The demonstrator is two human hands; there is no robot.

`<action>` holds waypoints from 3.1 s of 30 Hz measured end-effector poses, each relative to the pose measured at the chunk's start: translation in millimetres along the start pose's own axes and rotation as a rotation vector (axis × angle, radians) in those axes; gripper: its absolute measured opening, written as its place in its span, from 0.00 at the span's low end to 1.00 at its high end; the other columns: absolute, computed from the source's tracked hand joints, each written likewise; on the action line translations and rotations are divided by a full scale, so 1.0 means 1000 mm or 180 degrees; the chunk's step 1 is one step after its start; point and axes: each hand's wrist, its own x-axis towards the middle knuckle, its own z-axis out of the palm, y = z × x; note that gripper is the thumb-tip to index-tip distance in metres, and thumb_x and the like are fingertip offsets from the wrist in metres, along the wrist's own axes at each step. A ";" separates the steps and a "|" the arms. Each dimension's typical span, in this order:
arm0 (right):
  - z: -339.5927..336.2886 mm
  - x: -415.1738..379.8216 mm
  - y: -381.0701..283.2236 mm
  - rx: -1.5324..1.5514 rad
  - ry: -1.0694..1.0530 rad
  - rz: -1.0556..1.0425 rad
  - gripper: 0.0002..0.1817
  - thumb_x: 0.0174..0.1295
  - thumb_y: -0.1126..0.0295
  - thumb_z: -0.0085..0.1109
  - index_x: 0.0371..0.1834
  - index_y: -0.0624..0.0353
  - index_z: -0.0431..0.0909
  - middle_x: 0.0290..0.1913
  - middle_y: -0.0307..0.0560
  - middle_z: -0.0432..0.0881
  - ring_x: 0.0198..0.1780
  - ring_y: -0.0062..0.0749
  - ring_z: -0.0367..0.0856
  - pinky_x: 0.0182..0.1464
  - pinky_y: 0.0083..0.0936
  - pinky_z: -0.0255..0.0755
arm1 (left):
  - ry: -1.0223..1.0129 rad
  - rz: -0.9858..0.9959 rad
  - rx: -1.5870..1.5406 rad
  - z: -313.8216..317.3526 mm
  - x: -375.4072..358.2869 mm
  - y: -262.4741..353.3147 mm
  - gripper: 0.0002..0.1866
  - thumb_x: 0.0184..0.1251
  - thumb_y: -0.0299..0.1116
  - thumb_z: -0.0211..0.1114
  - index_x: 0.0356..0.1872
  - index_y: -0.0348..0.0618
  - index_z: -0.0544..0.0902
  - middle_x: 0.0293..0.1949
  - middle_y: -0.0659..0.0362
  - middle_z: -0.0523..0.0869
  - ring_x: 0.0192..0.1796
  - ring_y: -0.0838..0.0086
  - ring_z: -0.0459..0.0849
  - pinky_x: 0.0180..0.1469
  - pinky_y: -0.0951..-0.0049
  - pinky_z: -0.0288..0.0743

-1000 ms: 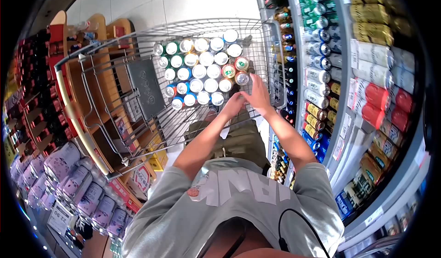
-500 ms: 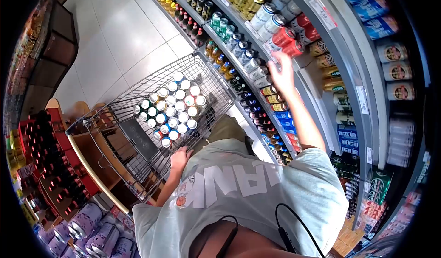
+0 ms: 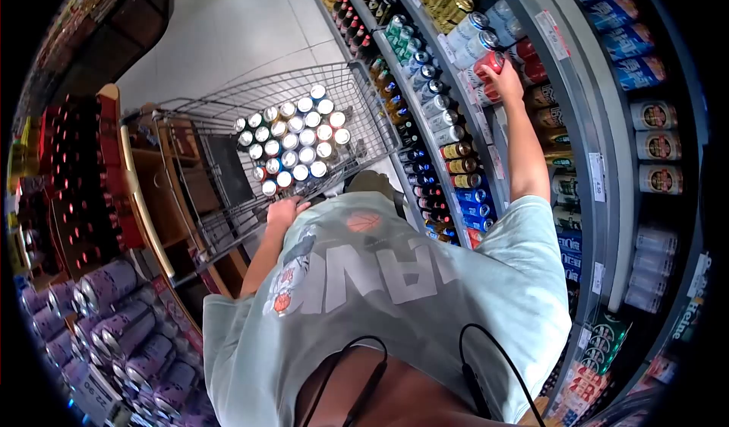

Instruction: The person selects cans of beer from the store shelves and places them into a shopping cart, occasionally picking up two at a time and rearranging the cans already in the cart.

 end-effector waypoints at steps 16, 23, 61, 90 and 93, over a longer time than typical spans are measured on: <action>-0.077 -0.103 -0.069 -0.0586 0.0813 -0.2219 0.40 0.50 0.56 0.78 0.67 0.56 0.72 0.58 0.51 0.82 0.55 0.44 0.82 0.54 0.35 0.74 | -0.0056 -0.0119 -0.1128 -0.017 -0.008 -0.003 0.30 0.71 0.63 0.54 0.55 0.48 0.84 0.50 0.47 0.87 0.54 0.53 0.84 0.56 0.57 0.76; 0.011 -0.158 -0.160 0.0016 -0.0655 -0.2922 0.40 0.45 0.55 0.78 0.63 0.56 0.73 0.57 0.50 0.82 0.54 0.43 0.82 0.52 0.37 0.72 | 0.1376 -0.0976 -0.2455 -0.021 0.025 -0.068 0.28 0.77 0.54 0.51 0.54 0.37 0.82 0.53 0.40 0.84 0.60 0.49 0.80 0.62 0.57 0.72; 0.423 -0.214 -0.161 -0.0136 -0.2100 -0.4942 0.40 0.50 0.57 0.70 0.71 0.44 0.67 0.59 0.39 0.74 0.55 0.31 0.75 0.57 0.32 0.66 | 0.1524 -0.2368 -0.5425 0.086 0.176 -0.189 0.29 0.78 0.44 0.57 0.72 0.37 0.69 0.68 0.53 0.76 0.67 0.67 0.75 0.69 0.67 0.69; 0.403 -0.185 -0.142 0.2164 -0.2571 0.1366 0.39 0.61 0.69 0.67 0.74 0.63 0.59 0.69 0.58 0.72 0.66 0.39 0.74 0.67 0.33 0.68 | 0.1755 -0.2292 -0.5537 0.085 0.179 -0.173 0.24 0.80 0.40 0.52 0.70 0.39 0.71 0.62 0.57 0.80 0.60 0.70 0.80 0.64 0.68 0.74; 0.433 -0.213 -0.122 0.2387 -0.3310 0.1339 0.41 0.62 0.66 0.68 0.75 0.66 0.58 0.64 0.58 0.77 0.62 0.36 0.77 0.65 0.30 0.70 | 0.1550 -0.2233 -0.5650 0.087 0.178 -0.175 0.28 0.81 0.43 0.50 0.73 0.37 0.66 0.73 0.53 0.70 0.71 0.66 0.71 0.72 0.66 0.64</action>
